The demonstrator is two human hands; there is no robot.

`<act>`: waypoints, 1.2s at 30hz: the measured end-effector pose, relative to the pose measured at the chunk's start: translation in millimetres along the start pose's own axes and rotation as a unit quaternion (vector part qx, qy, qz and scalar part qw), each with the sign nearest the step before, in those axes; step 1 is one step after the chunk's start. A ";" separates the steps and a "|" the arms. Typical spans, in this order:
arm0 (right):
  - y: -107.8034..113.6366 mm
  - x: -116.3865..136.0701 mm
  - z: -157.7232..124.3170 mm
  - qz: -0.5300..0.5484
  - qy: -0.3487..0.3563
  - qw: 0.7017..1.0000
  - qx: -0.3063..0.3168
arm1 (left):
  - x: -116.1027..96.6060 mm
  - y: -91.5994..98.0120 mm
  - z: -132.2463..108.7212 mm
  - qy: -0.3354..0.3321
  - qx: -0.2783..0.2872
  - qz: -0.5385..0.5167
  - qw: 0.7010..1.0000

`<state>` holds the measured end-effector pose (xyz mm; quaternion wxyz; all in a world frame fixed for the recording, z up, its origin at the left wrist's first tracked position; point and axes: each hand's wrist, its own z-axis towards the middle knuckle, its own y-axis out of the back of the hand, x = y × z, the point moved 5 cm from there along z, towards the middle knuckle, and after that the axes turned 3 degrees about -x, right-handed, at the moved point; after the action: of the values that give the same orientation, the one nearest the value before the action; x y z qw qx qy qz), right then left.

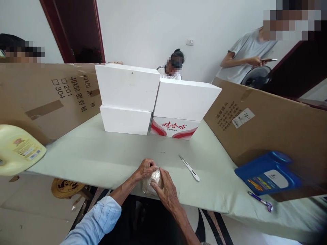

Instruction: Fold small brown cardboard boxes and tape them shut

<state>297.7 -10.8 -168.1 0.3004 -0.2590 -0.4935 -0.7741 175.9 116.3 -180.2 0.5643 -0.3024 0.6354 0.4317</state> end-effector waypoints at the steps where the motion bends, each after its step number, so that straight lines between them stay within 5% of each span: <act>1: -0.5 -0.8 -0.2 -0.004 -0.001 1.000 -0.001 | 0.0 1.0 -0.9 0.000 -0.003 -0.002 1.000; 15: 1.3 23.5 20.4 0.052 0.002 0.997 0.048 | -2.6 12.5 -2.1 -0.042 0.024 -0.008 0.999; 26: 3.1 25.4 20.5 0.081 -0.015 0.995 0.064 | -0.5 7.8 -3.9 -0.001 0.052 -0.024 0.998; 36: -4.3 7.1 8.5 0.051 -0.008 0.999 0.004 | 7.3 44.3 -24.7 0.029 -0.002 -0.039 0.999</act>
<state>290.6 -3.1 -162.5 0.3367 -0.2891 -0.4851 -0.7535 124.7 114.8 -178.3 0.5613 -0.3405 0.6388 0.4012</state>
